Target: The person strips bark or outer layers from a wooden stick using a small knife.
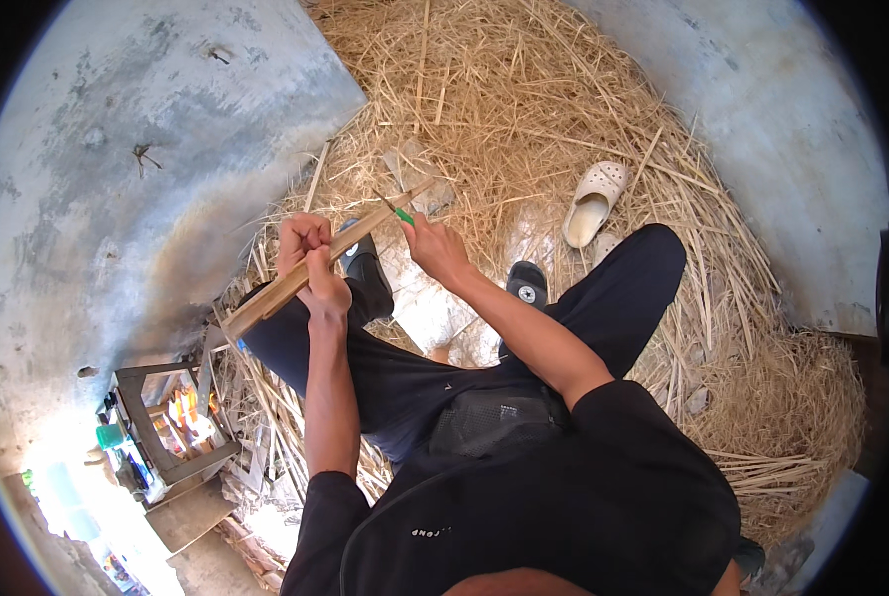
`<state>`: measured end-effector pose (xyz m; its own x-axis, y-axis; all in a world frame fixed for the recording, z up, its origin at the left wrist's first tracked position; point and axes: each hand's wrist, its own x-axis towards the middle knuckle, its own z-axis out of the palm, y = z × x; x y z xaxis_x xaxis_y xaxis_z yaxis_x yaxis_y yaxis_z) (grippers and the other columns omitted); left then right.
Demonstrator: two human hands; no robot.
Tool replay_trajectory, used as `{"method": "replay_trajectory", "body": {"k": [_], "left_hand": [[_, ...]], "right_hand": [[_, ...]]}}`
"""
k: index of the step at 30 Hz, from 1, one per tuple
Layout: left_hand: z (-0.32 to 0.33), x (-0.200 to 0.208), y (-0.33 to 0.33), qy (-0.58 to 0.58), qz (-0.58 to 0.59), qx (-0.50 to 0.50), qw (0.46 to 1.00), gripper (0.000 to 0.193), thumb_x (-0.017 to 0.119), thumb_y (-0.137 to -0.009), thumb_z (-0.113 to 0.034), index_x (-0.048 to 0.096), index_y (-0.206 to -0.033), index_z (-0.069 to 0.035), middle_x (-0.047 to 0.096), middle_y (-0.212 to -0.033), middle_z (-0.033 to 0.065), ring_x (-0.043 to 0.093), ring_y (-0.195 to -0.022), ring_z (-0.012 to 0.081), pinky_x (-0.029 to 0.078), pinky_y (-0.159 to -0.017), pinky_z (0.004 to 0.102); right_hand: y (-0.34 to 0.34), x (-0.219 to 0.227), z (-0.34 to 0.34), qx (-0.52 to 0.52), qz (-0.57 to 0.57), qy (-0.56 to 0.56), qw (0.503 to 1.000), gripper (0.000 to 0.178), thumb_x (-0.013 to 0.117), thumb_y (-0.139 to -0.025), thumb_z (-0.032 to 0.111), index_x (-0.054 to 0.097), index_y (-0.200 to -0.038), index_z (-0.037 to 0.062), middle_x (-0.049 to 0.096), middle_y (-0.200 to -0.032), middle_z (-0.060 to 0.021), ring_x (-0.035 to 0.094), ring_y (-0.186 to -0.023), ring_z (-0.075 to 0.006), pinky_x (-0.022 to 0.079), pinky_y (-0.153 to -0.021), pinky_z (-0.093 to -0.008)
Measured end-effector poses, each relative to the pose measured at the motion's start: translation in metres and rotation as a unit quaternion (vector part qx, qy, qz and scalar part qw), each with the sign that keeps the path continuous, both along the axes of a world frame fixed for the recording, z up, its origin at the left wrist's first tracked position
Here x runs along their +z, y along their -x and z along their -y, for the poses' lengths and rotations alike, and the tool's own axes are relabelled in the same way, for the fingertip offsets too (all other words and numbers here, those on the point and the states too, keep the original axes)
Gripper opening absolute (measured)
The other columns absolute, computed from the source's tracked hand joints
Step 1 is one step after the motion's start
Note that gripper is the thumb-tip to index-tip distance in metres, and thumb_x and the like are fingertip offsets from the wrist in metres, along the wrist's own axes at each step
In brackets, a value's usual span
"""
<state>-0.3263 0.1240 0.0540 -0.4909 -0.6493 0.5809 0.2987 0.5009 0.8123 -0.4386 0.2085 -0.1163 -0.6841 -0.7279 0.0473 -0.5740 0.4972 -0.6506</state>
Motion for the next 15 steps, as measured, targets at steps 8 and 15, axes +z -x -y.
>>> {"method": "replay_trajectory", "body": {"k": [8, 15], "left_hand": [[-0.039, 0.003, 0.014, 0.195, 0.065, -0.092, 0.974, 0.008, 0.047, -0.067, -0.004, 0.045, -0.074, -0.002, 0.043, -0.065, 0.0109, 0.043, -0.052, 0.0227, 0.036, -0.049, 0.0328], [-0.013, 0.004, 0.003, 0.007, 0.022, -0.043, 0.999, 0.007, 0.042, -0.073, -0.008, 0.043, -0.075, -0.001, 0.04, -0.066, 0.0034, 0.04, -0.057, 0.0099, 0.031, -0.051, 0.0245]], "right_hand": [[0.025, -0.037, -0.035, -0.064, 0.02, -0.014, 0.998, 0.045, 0.036, -0.101, 0.04, 0.056, -0.094, -0.0005, 0.063, -0.072, -0.0263, 0.063, -0.072, -0.0466, 0.051, -0.067, -0.0535], [0.006, 0.016, -0.016, 0.038, 0.081, 0.019, 0.996, 0.046, 0.036, -0.101, 0.039, 0.059, -0.099, -0.0011, 0.064, -0.082, -0.0303, 0.064, -0.079, -0.0443, 0.051, -0.071, -0.0538]]}}
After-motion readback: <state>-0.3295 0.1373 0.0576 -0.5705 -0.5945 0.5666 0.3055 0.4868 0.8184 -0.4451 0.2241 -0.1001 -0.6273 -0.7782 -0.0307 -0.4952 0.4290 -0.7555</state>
